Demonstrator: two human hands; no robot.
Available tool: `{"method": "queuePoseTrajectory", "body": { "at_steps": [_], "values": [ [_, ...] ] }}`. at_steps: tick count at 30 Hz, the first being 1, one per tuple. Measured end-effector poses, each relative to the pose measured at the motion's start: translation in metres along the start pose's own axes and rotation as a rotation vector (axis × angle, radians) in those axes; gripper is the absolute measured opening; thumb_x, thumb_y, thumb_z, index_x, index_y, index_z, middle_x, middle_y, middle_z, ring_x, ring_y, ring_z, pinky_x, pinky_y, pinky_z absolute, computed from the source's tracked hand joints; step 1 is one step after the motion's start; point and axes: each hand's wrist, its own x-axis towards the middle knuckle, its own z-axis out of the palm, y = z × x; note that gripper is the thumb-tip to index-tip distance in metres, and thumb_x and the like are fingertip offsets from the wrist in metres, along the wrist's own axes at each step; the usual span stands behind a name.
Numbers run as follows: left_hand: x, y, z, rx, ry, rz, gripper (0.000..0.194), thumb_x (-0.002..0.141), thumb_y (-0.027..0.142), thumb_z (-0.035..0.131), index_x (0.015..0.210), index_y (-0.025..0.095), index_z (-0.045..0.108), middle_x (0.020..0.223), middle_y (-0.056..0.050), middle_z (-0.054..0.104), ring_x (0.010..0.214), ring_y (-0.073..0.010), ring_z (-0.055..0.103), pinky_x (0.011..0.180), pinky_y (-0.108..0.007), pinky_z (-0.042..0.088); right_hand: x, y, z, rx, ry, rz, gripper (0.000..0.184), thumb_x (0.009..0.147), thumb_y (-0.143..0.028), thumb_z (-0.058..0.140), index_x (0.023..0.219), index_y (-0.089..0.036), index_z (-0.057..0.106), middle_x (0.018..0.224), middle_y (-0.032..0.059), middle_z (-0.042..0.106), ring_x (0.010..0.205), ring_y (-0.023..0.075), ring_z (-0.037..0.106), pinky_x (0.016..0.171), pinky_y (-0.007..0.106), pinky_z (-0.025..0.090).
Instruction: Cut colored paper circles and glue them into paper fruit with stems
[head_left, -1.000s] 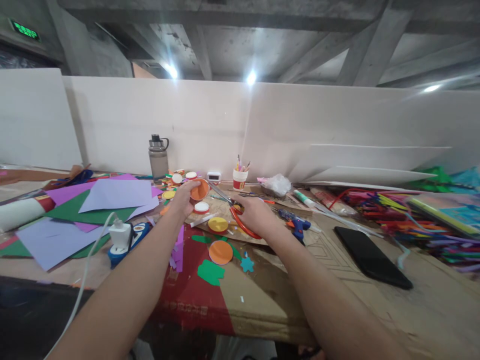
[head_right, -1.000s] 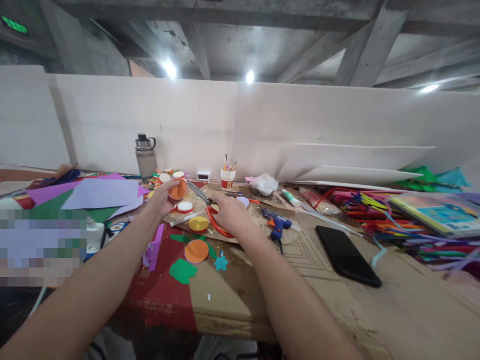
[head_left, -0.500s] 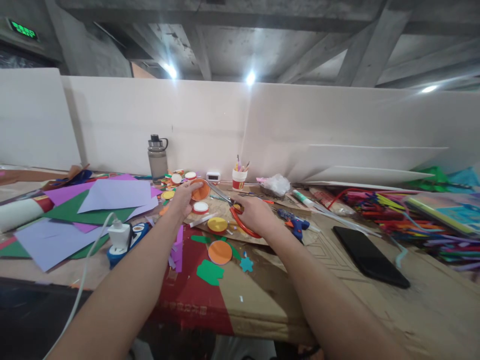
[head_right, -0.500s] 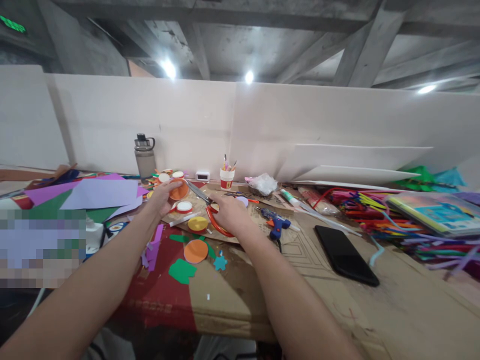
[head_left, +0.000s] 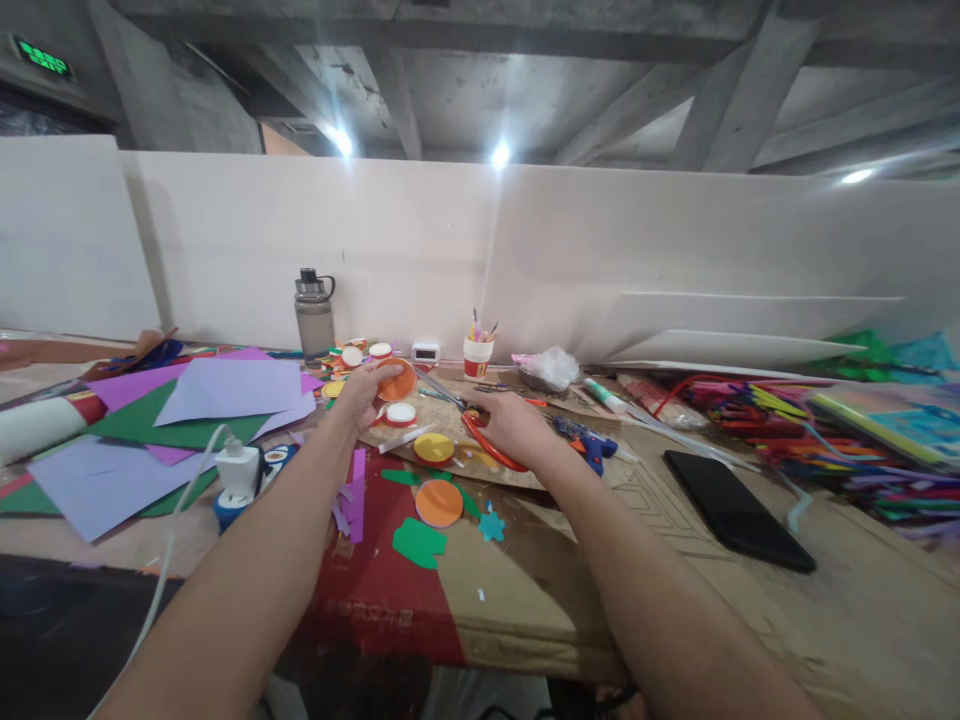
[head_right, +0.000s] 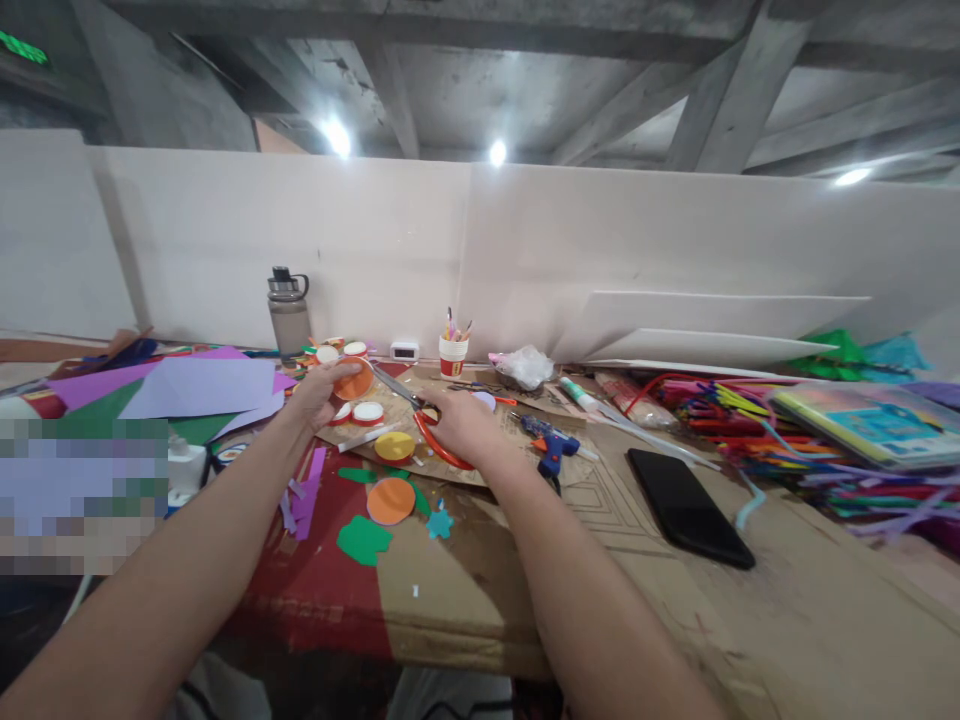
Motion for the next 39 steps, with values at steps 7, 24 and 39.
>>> {"method": "queuePoseTrajectory", "body": {
  "at_steps": [7,24,39],
  "values": [
    [-0.003,0.003,0.002,-0.026,0.031,-0.062,0.013,0.062,0.013,0.07,0.074,0.013,0.065,0.069,-0.005,0.07,0.062,-0.0161,0.066,0.055,-0.024,0.052,0.0,0.001,0.002,-0.069,0.038,-0.012,0.045,0.086,-0.026,0.049,0.131,-0.03,0.055,0.118,0.0076,0.067,0.105,0.0248,0.063,0.082,0.032,0.048],
    [-0.004,0.006,-0.003,-0.017,-0.023,-0.04,0.019,0.062,0.019,0.073,0.078,0.014,0.065,0.071,-0.004,0.069,0.061,-0.0157,0.066,0.051,-0.023,0.049,-0.003,-0.004,-0.002,-0.13,0.026,-0.008,0.043,0.089,-0.031,0.048,0.132,-0.029,0.054,0.118,0.0079,0.066,0.107,0.0247,0.061,0.084,0.032,0.046],
    [0.001,-0.004,-0.003,0.056,-0.115,0.062,0.025,0.059,0.023,0.08,0.079,0.012,0.068,0.073,-0.005,0.07,0.063,-0.0142,0.064,0.062,-0.024,0.05,0.0,-0.006,0.012,-0.051,0.046,0.047,0.044,0.088,-0.028,0.045,0.13,-0.031,0.055,0.114,0.0054,0.069,0.099,0.0227,0.065,0.079,0.029,0.046]
  ]
}}
